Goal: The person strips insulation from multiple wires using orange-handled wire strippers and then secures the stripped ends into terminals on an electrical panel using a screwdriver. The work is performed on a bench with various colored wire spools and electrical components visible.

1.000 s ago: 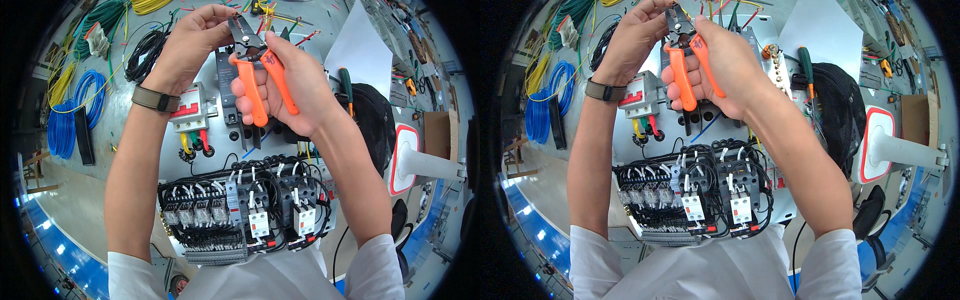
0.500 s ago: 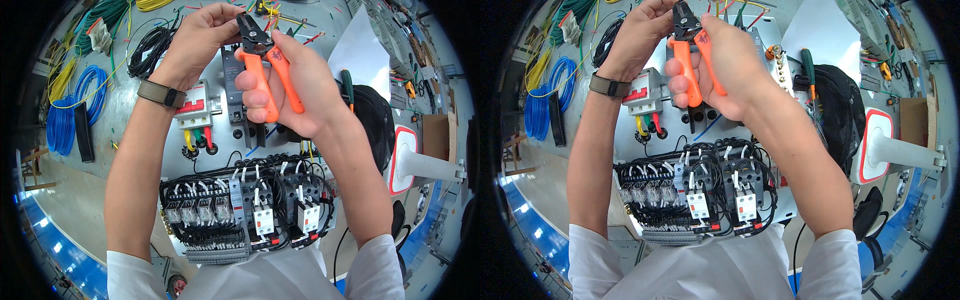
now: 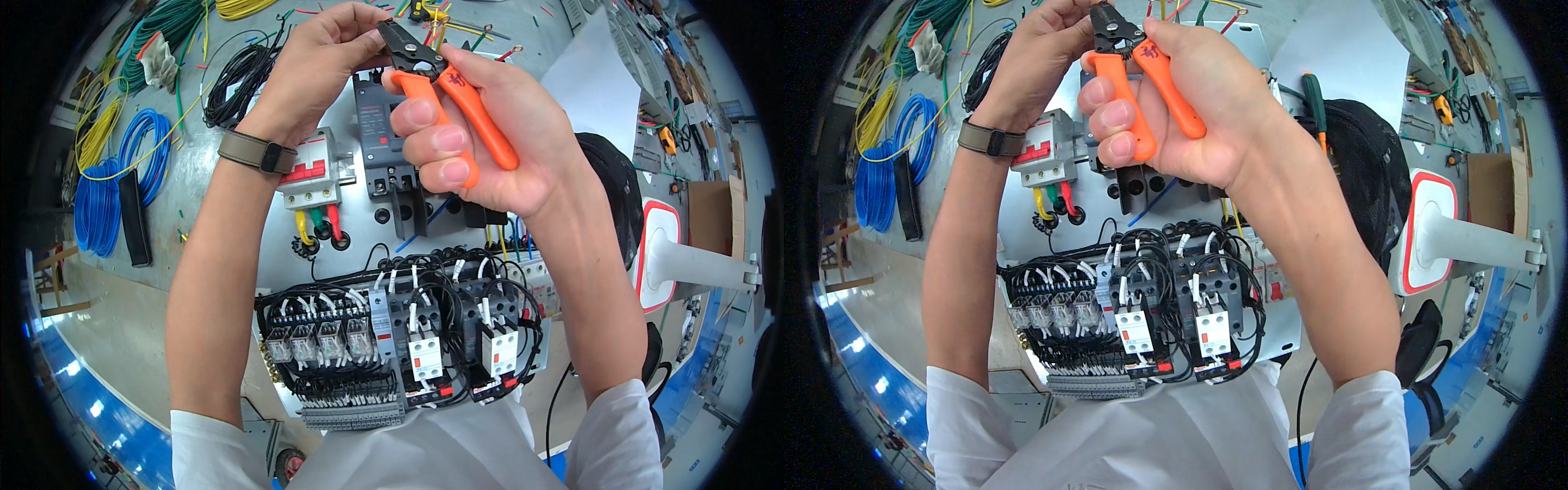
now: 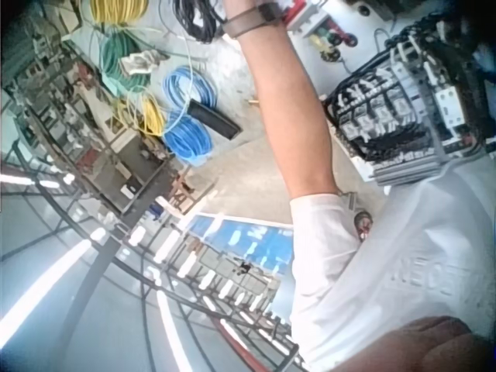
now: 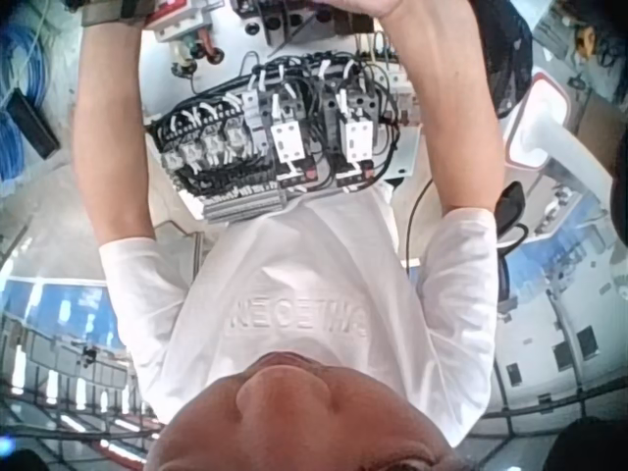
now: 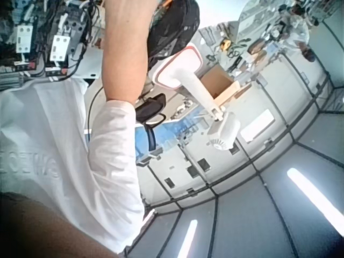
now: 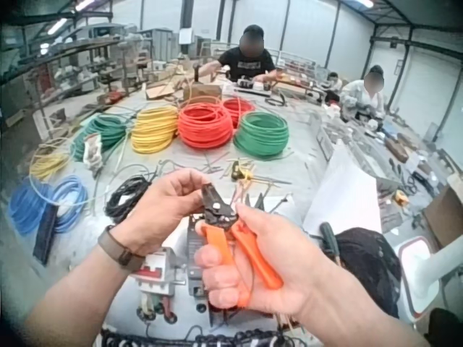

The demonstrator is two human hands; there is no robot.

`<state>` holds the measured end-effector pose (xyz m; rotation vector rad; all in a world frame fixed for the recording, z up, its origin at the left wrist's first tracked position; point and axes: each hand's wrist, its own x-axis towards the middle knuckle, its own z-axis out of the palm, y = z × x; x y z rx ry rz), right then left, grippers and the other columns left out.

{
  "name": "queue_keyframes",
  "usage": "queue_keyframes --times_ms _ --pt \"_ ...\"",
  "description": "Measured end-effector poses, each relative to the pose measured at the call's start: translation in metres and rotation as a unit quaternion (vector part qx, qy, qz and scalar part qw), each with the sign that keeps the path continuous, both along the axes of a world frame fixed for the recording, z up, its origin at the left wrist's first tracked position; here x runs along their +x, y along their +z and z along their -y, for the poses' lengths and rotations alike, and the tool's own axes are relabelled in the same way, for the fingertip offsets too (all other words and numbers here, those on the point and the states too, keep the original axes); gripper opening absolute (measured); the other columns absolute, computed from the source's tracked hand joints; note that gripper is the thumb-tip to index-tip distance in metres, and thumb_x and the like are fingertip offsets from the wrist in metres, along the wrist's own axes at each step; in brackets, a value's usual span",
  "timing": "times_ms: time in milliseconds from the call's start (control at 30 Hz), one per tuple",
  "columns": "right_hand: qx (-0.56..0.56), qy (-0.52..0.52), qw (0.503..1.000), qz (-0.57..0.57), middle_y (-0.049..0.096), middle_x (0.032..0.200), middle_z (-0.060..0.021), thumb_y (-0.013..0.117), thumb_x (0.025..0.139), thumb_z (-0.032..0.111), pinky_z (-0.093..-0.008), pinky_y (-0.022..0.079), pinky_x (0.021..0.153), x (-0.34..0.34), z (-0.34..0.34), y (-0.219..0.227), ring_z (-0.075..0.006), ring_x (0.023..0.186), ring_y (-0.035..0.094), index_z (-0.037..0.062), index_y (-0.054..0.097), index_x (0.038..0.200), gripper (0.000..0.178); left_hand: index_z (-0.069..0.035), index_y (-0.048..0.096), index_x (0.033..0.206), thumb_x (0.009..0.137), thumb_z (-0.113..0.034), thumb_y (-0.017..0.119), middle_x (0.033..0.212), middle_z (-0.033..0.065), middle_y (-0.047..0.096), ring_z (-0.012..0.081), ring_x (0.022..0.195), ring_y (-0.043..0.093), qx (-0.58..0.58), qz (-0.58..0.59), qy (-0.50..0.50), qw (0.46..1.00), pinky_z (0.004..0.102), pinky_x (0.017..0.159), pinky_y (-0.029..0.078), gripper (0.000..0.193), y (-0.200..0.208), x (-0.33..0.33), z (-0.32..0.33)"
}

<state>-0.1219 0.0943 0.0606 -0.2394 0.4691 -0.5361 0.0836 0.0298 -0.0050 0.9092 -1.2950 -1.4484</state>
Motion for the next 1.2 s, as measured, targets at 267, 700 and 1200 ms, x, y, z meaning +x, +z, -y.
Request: queue_keyframes --times_ms 267,700,1200 --pt "-0.064 -0.082 0.988 -0.118 0.07 0.104 -0.0197 0.029 0.114 0.049 -0.0558 0.061 0.084 0.007 -0.014 -0.006 -0.0344 0.081 0.07 -0.0007 0.056 0.132 0.059 -0.003 0.066 0.116 0.106 -0.005 0.063 0.104 0.0008 0.071 0.0106 0.095 0.067 0.008 -0.006 0.007 1.0 0.028 0.092 0.056 0.01 -0.003 0.002 0.001" --pt "-0.078 -0.158 0.983 -0.052 0.065 0.101 -0.0233 0.04 0.11 0.047 -0.0603 0.063 0.084 0.05 -0.021 -0.009 -0.0385 0.088 0.073 -0.0044 0.052 0.117 0.054 -0.004 0.066 0.118 0.105 -0.011 0.068 0.106 0.0 0.071 0.0075 0.092 0.066 0.034 -0.002 0.003 0.999 0.0239 0.084 0.056 0.014 0.001 0.003 -0.001" --pt "-0.063 -0.19 0.98 0.003 0.069 0.095 -0.0122 0.053 0.11 0.033 -0.0493 0.061 0.083 0.067 -0.022 -0.023 -0.026 0.084 0.07 0.0004 0.059 0.117 0.034 0.0 0.071 0.121 0.103 -0.013 0.069 0.106 0.0029 0.075 0.0054 0.087 0.068 -0.033 -0.004 -0.013 0.999 0.0215 0.075 0.057 0.022 -0.008 0.006 0.005"
